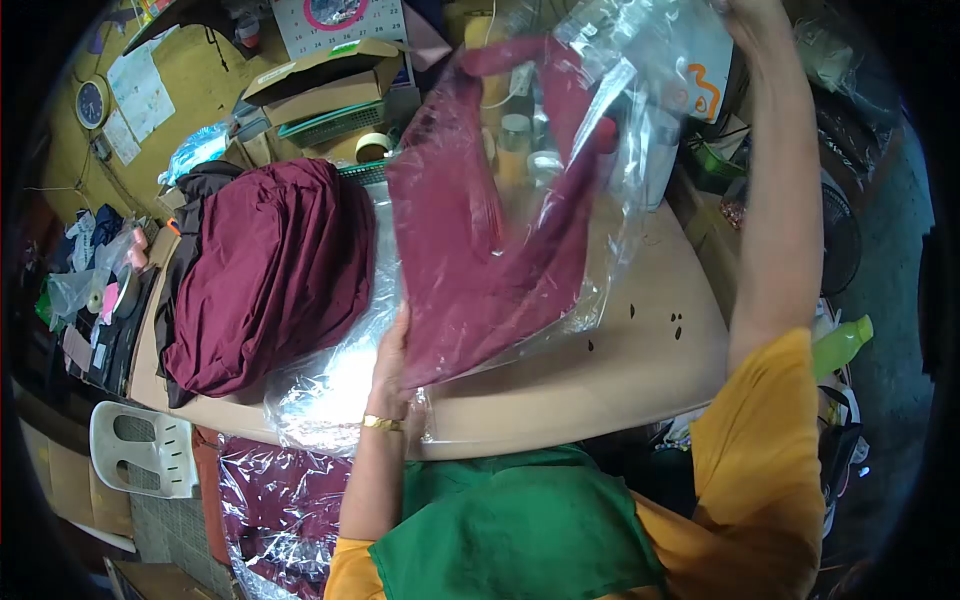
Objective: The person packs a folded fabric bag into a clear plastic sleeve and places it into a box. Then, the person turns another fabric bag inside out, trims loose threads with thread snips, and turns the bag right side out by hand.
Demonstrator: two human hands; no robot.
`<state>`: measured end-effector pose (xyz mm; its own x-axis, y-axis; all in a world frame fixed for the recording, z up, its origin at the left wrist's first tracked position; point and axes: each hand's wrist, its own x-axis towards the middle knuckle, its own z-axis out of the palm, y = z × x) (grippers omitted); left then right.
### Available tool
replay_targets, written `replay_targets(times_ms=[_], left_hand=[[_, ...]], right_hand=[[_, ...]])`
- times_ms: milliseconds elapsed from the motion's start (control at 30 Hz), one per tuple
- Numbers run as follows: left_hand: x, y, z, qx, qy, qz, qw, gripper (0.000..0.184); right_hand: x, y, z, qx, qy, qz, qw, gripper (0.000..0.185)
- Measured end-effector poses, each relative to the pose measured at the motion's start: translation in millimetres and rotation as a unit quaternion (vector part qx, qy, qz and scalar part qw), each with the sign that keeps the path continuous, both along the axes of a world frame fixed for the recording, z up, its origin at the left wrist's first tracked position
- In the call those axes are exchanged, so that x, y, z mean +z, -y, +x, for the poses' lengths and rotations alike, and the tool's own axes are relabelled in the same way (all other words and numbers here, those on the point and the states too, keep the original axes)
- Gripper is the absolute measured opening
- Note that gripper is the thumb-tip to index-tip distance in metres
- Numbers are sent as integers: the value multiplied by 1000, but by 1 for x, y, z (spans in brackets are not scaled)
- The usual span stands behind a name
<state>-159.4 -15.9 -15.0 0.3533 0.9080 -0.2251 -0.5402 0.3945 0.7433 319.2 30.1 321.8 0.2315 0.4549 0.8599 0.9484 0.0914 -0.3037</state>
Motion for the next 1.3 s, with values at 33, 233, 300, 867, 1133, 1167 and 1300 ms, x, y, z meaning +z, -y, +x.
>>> replay_targets(times_ms=[33,233,300,867,1133,1167,1300], left_hand=[[-13,-13,-25,54,-95,23,994,35],[17,23,-76,112,-711,288,632,53],[15,20,-78,128,-742,410,515,65],[-19,-85,27,-52,-794,368,481,77],[110,1,151,0,-399,660,637,59],[119,-8,154,-18,-425,654,625,47],[139,-59,104,-47,-339,602,722,7]], right_hand=[[-18,14,26,-74,64,-16,995,27],[-312,90,38,-38,-81,-258,962,27],[-365,112,9,-82,-149,-345,923,23],[-361,127,6,90,-408,-254,872,18],[-222,94,-117,402,-308,-324,799,14],[-206,94,-118,394,-321,-353,786,12],[-196,87,-74,379,-313,-386,780,10]])
